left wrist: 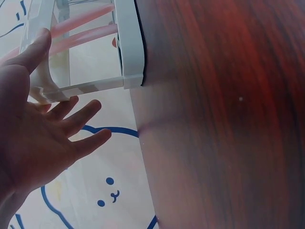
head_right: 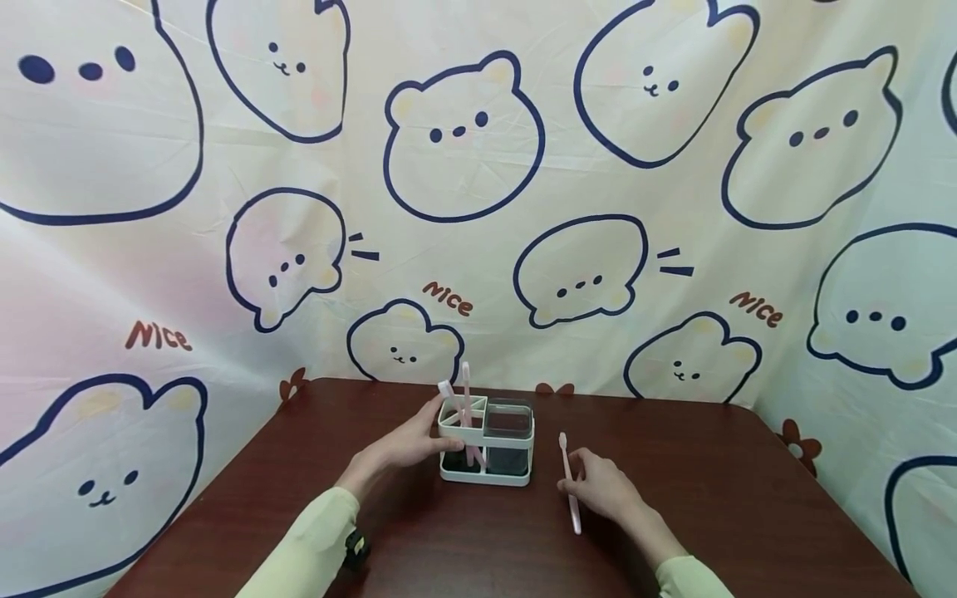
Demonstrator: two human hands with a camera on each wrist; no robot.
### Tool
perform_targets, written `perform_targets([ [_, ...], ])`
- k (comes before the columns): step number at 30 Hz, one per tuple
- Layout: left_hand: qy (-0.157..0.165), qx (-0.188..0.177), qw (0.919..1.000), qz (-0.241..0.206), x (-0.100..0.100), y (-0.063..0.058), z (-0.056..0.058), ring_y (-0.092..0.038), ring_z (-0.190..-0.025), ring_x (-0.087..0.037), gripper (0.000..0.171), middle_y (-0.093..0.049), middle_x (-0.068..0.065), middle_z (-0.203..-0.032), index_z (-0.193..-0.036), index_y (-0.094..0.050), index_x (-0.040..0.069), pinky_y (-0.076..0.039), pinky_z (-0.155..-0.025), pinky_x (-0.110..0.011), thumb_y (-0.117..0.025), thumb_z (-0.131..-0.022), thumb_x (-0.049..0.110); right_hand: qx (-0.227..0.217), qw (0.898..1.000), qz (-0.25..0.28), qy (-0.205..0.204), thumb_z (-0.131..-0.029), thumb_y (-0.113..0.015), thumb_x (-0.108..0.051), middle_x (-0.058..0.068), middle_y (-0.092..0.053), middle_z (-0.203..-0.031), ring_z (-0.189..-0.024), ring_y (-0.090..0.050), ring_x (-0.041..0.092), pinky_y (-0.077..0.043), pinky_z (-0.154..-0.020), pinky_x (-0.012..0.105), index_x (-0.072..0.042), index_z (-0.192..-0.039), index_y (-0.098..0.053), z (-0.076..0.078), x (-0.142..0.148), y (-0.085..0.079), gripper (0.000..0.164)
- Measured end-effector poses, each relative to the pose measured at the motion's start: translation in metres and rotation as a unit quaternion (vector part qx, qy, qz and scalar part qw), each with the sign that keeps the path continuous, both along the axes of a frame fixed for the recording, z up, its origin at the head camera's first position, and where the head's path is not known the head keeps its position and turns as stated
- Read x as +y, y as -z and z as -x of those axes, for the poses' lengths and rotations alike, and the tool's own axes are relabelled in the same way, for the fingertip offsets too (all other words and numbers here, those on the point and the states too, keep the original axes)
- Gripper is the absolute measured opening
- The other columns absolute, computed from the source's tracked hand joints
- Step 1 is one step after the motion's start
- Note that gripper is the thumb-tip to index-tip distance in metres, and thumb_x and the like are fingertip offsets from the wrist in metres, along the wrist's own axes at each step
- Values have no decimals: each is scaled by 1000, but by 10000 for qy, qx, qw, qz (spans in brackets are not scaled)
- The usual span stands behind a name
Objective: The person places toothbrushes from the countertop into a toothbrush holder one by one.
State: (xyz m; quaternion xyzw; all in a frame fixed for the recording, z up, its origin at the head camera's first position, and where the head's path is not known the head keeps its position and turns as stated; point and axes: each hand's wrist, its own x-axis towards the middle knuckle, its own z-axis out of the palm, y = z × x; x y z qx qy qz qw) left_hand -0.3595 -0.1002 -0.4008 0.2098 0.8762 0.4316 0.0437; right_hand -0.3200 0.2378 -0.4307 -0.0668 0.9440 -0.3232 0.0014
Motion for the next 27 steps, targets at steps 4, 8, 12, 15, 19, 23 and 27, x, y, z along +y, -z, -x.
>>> perform_targets([
  [4,26,-18,10000,-11,0,1,0,-30,-144,-35,98,-19,-15,-162,-160,-11,21,-24,-115,-68,-73,-88,43,-126,9999,85,-56,-86,-76,-20,4,-59,-74,-60,-55,17,-46,-51,27,-2,-122,-61,-1,-1,3,43],
  [8,9,-20,10000,-26,0,0,-1,-30,-144,-35,98,-19,-15,-162,-160,-11,22,-23,-115,-68,-74,-87,42,-152,9998,62,-63,-86,-76,-19,4,-59,-74,-58,-55,16,-46,-51,27,-2,-119,-62,-1,-2,4,40],
  [12,15,-21,10000,-46,0,0,-1,-30,-144,-35,98,-20,-15,-162,-159,-11,22,-23,-115,-68,-74,-87,42,-200,9998,37,-58,-85,-76,-18,4,-59,-73,-56,-54,16,-46,-50,27,-2,-117,-62,0,-3,5,38],
  [15,41,-23,10000,-70,1,0,-1,-31,-143,-34,97,-21,-15,-161,-159,-12,22,-23,-115,-68,-74,-87,41,-212,9997,0,-88,-85,-76,-17,4,-59,-73,-55,-54,16,-46,-49,27,-1,-115,-63,0,-3,5,37],
  [19,45,-16,10000,-81,0,-1,0,-34,-141,-34,96,-22,-15,-160,-159,-13,22,-24,-115,-67,-74,-87,41,-290,9995,-101,-70,-86,-75,-17,4,-59,-72,-53,-54,15,-45,-48,27,-1,-114,-64,1,-3,6,34],
  [23,25,-17,10000,-71,0,-1,-1,-34,-140,-35,95,-22,-15,-160,-159,-13,22,-24,-115,-68,-74,-87,41,-427,9989,-214,-17,-86,-74,-16,4,-60,-70,-50,-54,15,-46,-47,27,-2,-113,-64,2,-4,6,32],
  [27,18,-15,10000,-59,0,-1,-1,-33,-142,-35,96,-22,-16,-160,-159,-13,22,-24,-114,-68,-74,-87,41,-445,9986,-286,-52,-85,-74,-15,3,-62,-68,-50,-55,13,-46,-47,26,0,-110,-66,1,-6,5,30],
])
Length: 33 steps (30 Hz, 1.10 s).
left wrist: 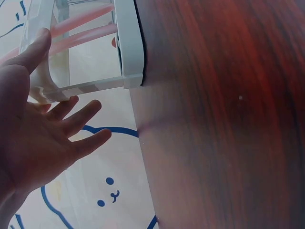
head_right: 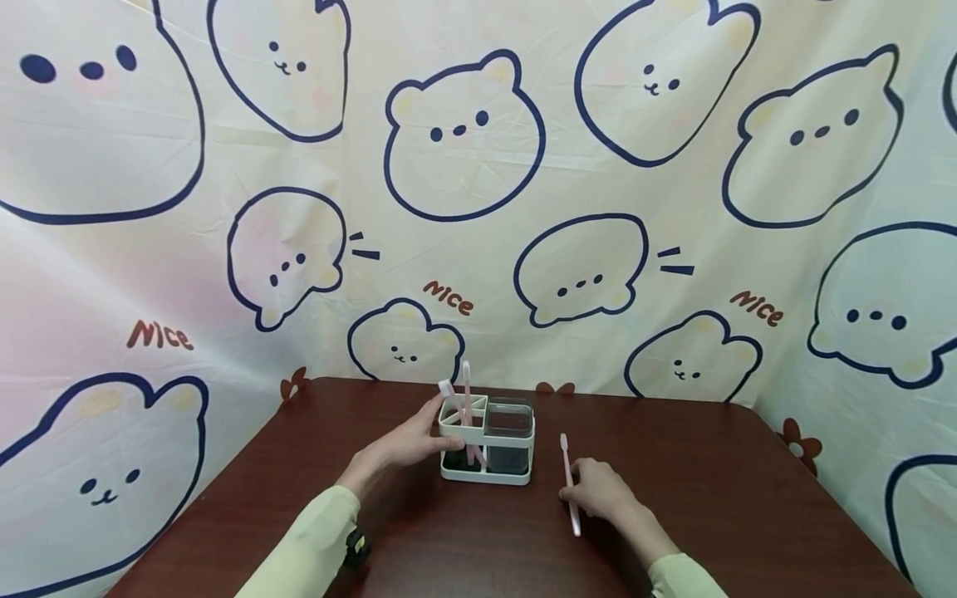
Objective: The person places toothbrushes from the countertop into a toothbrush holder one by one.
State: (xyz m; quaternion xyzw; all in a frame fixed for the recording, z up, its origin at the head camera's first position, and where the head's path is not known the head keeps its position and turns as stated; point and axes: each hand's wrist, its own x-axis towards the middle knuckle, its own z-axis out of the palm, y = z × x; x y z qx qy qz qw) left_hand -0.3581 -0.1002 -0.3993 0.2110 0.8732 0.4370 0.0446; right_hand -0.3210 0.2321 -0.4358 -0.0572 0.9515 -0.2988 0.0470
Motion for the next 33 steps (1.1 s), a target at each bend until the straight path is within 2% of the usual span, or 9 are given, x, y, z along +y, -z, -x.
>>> perform_targets([
  [6,4,9,10000,23,0,0,0,-33,-142,-35,96,-22,-16,-160,-159,-13,22,-24,-114,-68,-74,-88,42,84,10000,7,45,-85,-74,-13,3,-62,-66,-49,-56,13,-46,-47,25,0,-105,-67,-3,-2,-3,25],
  [17,-4,-28,10000,15,-1,0,0,-32,-142,-35,97,-21,-15,-161,-159,-12,23,-24,-115,-68,-74,-87,43,-17,9992,360,184,-84,-69,-10,6,-61,-73,-46,-53,14,-47,-42,25,-1,-112,-63,-3,-4,-7,31],
  [33,33,-10,10000,-47,-1,2,1,-33,-141,-35,96,-22,-15,-160,-159,-13,23,-23,-115,-68,-74,-87,41,449,9965,607,367,-85,-69,-9,8,-55,-67,-42,-54,17,-48,-40,29,0,-116,-57,-2,-5,-15,35],
])
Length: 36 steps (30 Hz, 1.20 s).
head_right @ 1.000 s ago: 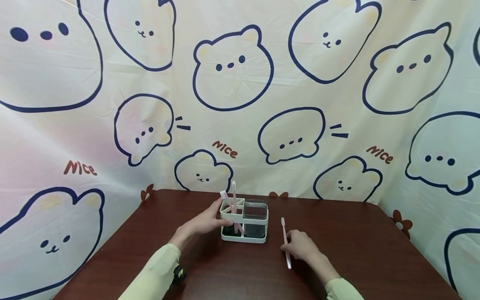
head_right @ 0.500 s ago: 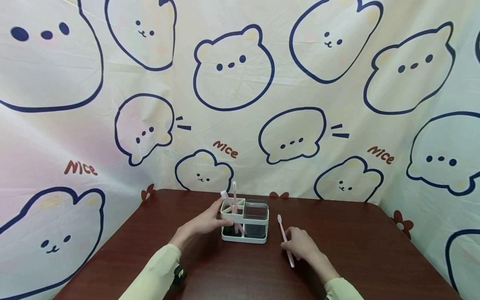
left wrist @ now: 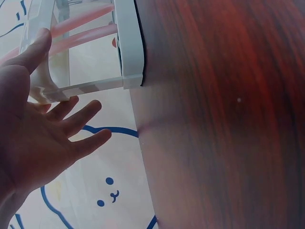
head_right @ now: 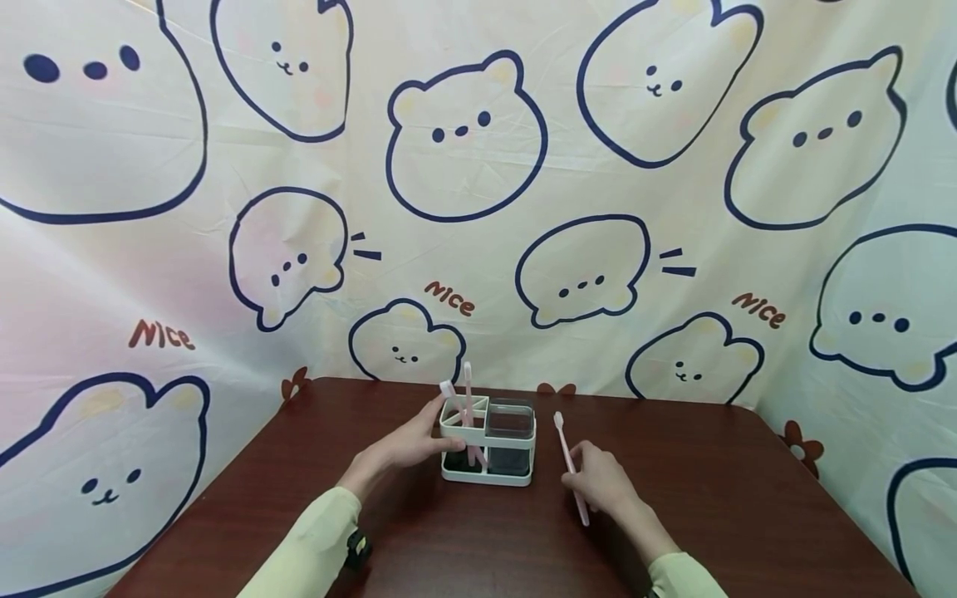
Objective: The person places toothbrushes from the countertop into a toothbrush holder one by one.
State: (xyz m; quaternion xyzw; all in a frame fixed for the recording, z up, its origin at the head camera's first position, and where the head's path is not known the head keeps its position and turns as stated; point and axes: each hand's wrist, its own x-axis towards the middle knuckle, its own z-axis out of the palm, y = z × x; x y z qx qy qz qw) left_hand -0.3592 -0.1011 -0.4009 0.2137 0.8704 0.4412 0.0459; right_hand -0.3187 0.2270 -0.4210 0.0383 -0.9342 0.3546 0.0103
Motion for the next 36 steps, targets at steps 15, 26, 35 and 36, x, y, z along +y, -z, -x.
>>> perform_targets([
  [15,-33,14,10000,44,0,0,0,-33,-142,-35,97,-22,-16,-160,-159,-12,22,-23,-115,-68,-74,-87,42,580,9978,249,186,-84,-69,-9,9,-54,-74,-56,-53,18,-48,-47,30,2,-129,-48,3,-3,-11,51],
  [26,-56,10,10000,53,1,1,-1,-31,-143,-36,98,-20,-16,-161,-159,-11,22,-23,-114,-69,-74,-87,41,1128,9930,297,203,-86,-66,-8,7,-56,-76,-61,-53,16,-50,-48,26,2,-133,-55,4,-3,-13,49],
  [35,-89,-17,9999,63,1,1,0,-31,-144,-35,97,-19,-15,-162,-159,-12,21,-23,-115,-68,-74,-87,41,1516,9872,465,162,-89,-64,-9,8,-57,-79,-56,-53,16,-45,-45,27,-3,-124,-58,3,-7,-26,36],
  [36,-89,-20,9999,65,1,1,0,-31,-143,-35,97,-20,-15,-162,-159,-12,21,-23,-115,-68,-74,-87,41,1549,9867,461,161,-90,-64,-10,8,-57,-79,-56,-53,16,-45,-46,26,-3,-124,-58,3,-7,-27,35],
])
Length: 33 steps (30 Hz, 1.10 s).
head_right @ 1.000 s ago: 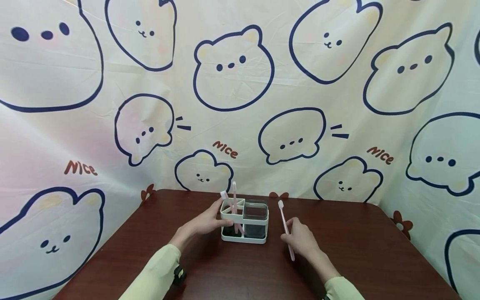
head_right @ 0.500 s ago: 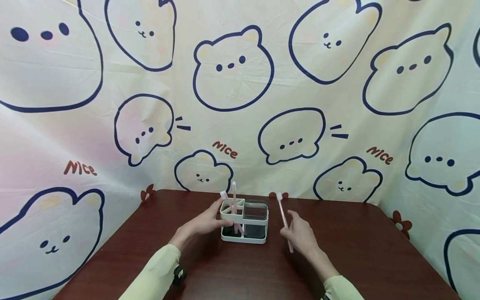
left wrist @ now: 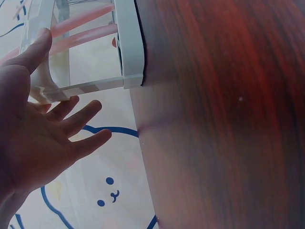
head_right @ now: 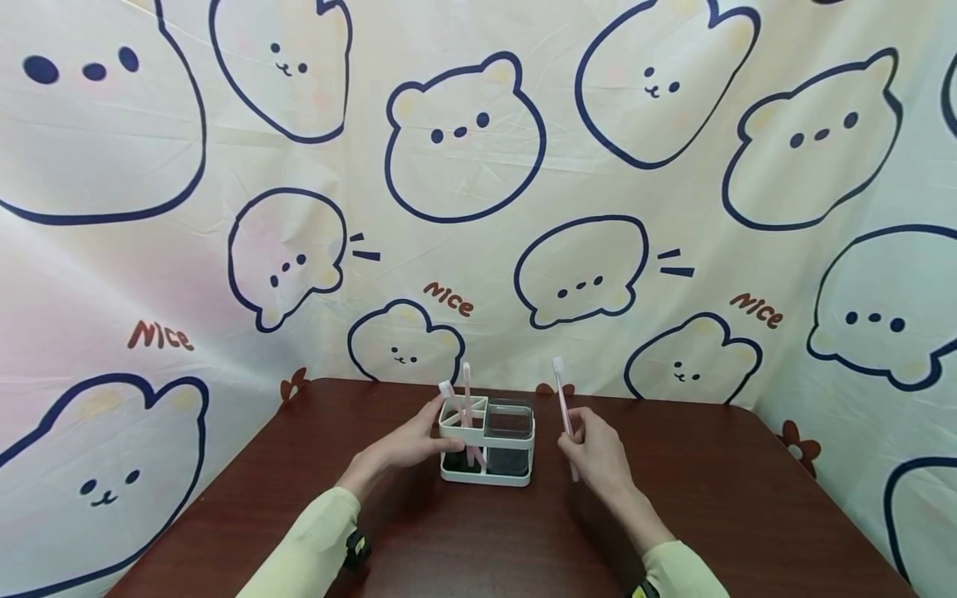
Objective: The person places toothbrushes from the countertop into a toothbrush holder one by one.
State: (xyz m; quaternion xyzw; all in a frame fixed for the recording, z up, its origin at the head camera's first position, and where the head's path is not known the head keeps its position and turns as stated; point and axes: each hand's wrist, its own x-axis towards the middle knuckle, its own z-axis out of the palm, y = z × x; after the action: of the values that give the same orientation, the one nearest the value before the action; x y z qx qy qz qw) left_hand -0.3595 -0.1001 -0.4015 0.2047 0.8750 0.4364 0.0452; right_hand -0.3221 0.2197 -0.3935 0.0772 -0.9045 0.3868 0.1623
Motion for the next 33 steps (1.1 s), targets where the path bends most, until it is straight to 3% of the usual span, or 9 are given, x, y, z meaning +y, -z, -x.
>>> perform_targets([
  [11,6,15,10000,-11,-1,0,0,-31,-143,-35,97,-20,-15,-161,-159,-12,22,-22,-114,-69,-74,-87,41,379,9990,53,-237,-91,-68,-12,7,-59,-79,-63,-55,18,-51,-53,24,-6,-121,-58,0,-13,-14,31],
  [26,25,-3,10000,-31,0,0,0,-33,-141,-35,97,-21,-15,-160,-159,-12,22,-23,-114,-69,-75,-87,39,600,9968,265,-460,-96,-66,-20,7,-63,-79,-66,-59,17,-49,-53,26,-6,-117,-59,3,-41,-40,26],
  [33,16,11,10000,0,0,-1,-1,-34,-140,-35,97,-22,-15,-160,-159,-12,22,-23,-114,-69,-75,-87,39,855,9947,129,-548,-96,-66,-22,6,-63,-76,-63,-57,16,-49,-52,25,-7,-115,-60,3,-55,-50,25],
])
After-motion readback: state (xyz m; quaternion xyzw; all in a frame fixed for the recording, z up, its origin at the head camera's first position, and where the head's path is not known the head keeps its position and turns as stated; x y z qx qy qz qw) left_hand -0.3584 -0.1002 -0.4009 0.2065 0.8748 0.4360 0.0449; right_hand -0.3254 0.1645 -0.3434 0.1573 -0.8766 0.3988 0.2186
